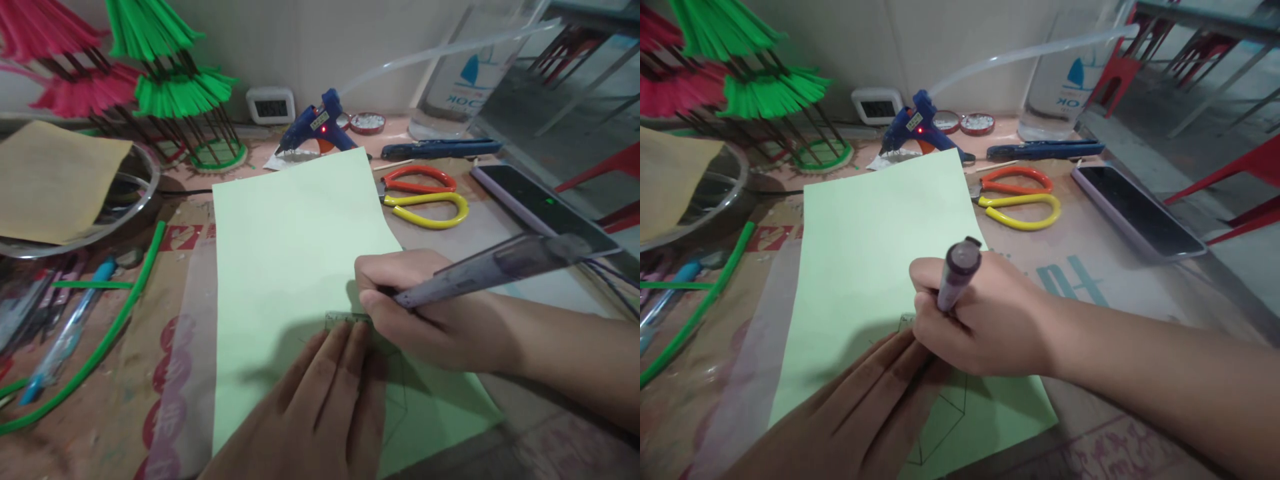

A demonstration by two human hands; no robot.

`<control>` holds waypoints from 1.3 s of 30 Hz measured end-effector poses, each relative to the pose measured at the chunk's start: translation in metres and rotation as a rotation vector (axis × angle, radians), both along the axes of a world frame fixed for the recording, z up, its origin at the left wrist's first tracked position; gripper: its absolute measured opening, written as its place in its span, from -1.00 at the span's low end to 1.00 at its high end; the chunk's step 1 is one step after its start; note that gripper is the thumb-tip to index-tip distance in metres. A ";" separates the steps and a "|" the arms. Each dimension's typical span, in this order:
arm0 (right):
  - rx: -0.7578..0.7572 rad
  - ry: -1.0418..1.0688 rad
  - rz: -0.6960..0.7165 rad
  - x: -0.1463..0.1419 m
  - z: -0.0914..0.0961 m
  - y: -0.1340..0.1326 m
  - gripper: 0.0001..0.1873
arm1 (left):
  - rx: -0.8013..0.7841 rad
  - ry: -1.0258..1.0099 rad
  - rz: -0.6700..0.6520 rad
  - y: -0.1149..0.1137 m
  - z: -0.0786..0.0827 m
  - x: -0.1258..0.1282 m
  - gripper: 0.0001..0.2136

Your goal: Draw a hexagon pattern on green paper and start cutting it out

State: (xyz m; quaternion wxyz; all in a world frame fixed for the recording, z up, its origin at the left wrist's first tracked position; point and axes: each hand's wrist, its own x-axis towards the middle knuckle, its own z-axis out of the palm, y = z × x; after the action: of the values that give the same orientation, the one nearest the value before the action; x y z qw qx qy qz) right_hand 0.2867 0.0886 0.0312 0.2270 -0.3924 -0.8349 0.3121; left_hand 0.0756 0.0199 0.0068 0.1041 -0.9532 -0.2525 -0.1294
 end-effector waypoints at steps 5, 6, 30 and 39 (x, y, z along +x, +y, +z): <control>0.027 -0.001 0.010 0.000 0.000 0.000 -0.71 | -0.007 -0.014 0.009 0.000 0.003 0.002 -0.65; 0.031 -0.003 0.012 0.001 0.000 0.000 -0.71 | -0.001 -0.021 0.007 0.000 0.003 0.002 -0.66; -0.326 0.360 -0.122 -0.004 -0.004 0.010 -0.74 | 0.029 -0.035 0.015 -0.006 0.006 0.000 -0.60; -0.277 0.313 -0.115 -0.004 -0.002 0.013 -0.59 | 0.039 -0.043 0.042 -0.002 0.004 -0.005 -0.57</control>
State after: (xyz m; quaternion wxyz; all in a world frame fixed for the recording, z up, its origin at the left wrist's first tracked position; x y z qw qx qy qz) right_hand 0.2824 0.1016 0.0294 0.3152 -0.4135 -0.7148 0.4677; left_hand 0.0709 0.0178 0.0107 0.1198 -0.9425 -0.2723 -0.1525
